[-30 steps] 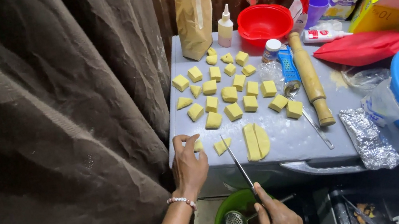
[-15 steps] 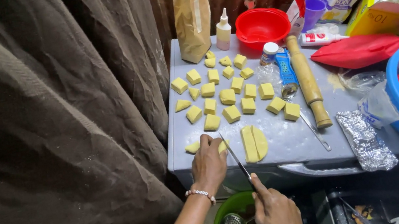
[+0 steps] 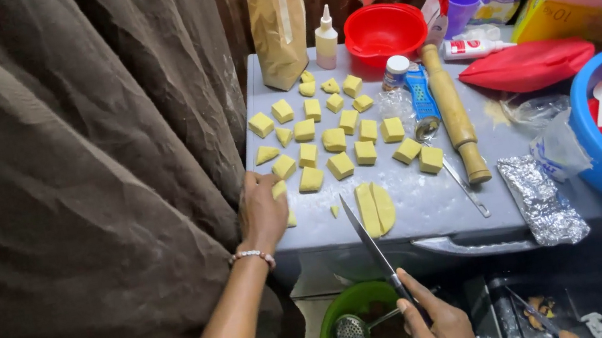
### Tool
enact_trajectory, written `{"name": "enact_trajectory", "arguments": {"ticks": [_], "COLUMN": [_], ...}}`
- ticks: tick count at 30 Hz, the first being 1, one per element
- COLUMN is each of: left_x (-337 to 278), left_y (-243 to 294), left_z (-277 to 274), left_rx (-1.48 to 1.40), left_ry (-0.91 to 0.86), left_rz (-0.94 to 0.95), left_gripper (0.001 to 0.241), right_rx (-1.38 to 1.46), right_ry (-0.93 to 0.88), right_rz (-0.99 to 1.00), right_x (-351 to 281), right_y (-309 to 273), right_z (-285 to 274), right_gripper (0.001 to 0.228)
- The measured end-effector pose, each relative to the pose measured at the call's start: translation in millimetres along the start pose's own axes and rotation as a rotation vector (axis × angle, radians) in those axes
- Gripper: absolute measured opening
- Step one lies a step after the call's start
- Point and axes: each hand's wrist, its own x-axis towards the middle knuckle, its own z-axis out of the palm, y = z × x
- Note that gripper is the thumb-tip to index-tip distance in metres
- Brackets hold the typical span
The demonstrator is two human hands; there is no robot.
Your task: Cutting dough into small portions, rolling them into balls, and flattening them with a rolling pin in a kitchen setting.
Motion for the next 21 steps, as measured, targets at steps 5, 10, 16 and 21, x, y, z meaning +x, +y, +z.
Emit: {"name": "enact_trajectory", "arguments": {"ticks": [5,10,16,21], "left_x": [-18,-54,-67,-59], "left_y": [15,82,79,116], "left_z": [0,26,69,51], "left_rx": [0.097,0.008,0.063,-0.361], "left_ry": [-0.012,-0.227,-0.307,-0.376], "left_rz": [0.076,0.172,0.182,-0.237], "left_gripper": [0.041,0.032,0.009,0.037], "right_rx": [0.114,0.118,0.229,0.264], "right_ry": [0.066,0.121,0.164,0.101], "right_rz": [0.162,0.202,0.281,0.372], "right_x": [-10,-11,-17,-24], "right_y": [-8,-13,-21,-20], "right_z": [-17,-26,-33,-39], "right_gripper": [0.055,0.056,0.052,0.056]}}
